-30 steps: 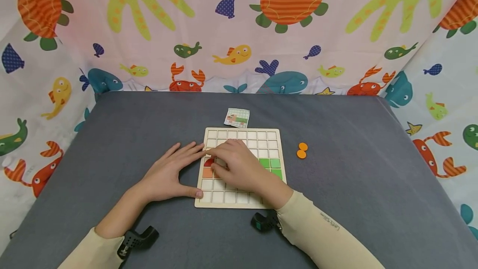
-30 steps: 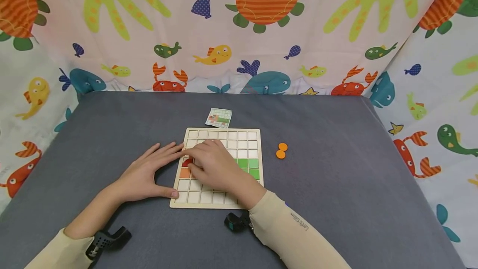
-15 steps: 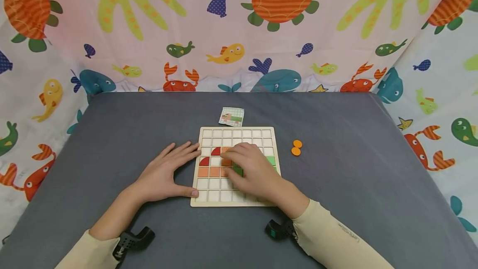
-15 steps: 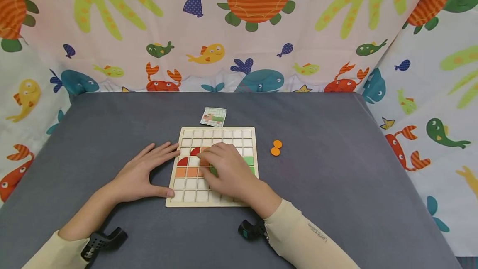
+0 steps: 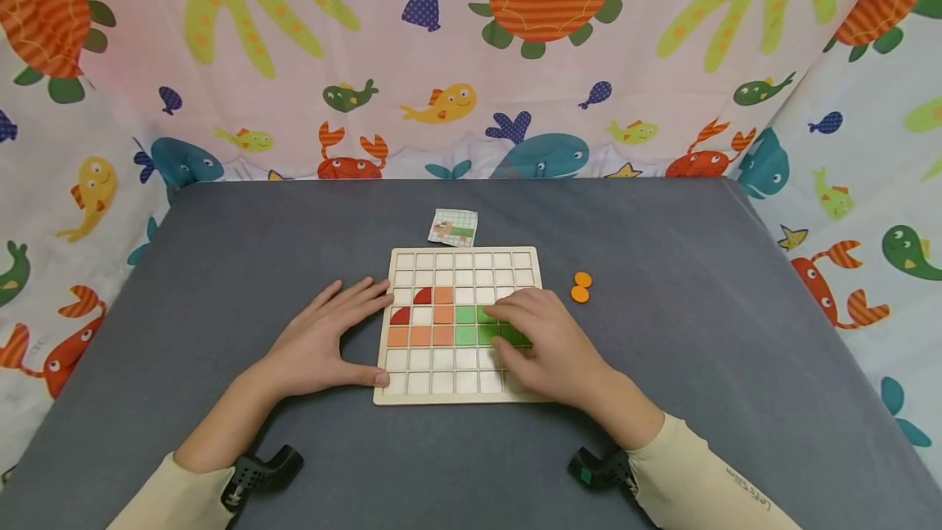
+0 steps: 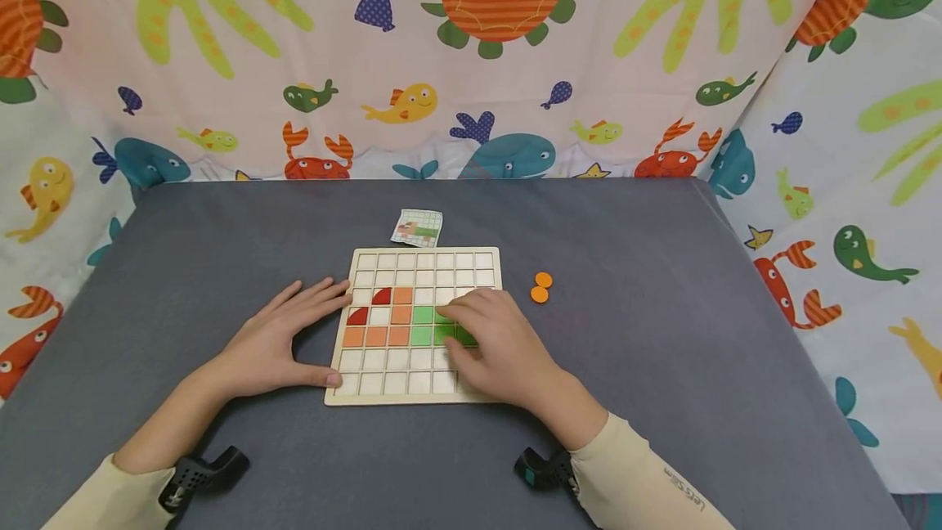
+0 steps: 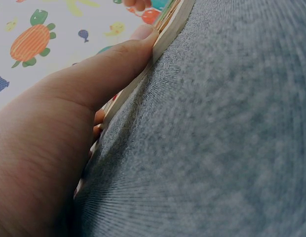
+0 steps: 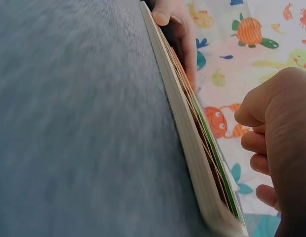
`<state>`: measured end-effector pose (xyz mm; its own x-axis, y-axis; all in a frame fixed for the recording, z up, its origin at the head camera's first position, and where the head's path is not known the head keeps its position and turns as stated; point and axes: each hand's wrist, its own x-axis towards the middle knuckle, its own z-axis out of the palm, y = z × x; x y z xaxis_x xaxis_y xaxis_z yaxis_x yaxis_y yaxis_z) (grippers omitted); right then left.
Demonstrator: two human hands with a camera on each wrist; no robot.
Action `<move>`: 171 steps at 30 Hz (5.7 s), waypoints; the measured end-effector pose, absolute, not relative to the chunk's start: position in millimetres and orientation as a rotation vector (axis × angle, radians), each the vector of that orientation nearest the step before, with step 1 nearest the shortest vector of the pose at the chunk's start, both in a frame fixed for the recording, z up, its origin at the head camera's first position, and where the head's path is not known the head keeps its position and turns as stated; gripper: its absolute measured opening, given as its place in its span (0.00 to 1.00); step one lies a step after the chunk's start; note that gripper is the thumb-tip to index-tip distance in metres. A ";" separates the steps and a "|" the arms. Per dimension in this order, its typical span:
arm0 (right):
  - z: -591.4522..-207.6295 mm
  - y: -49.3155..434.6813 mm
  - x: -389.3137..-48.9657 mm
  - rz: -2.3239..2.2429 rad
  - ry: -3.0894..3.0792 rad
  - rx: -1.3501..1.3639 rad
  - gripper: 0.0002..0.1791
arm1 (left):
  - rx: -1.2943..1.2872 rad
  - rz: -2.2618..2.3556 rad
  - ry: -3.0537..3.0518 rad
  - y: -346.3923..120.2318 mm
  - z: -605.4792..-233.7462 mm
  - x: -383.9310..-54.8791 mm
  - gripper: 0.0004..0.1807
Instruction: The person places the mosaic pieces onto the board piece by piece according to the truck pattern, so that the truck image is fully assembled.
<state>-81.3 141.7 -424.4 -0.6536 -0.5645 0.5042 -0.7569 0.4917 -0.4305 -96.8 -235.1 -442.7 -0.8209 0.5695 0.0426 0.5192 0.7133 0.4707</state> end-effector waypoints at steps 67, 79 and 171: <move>-432.6 240.1 -42.0 0.947 -2.404 1.089 0.21 | 0.879 0.700 2.815 -232.1 -439.1 -99.7 0.66; -427.9 224.3 -54.5 0.953 -2.487 1.096 0.14 | 0.881 0.719 2.806 -233.6 -441.7 -98.3 0.66; -424.9 61.7 -123.3 0.873 -2.594 1.241 0.10 | 0.901 0.702 2.795 -227.9 -443.5 -101.9 0.66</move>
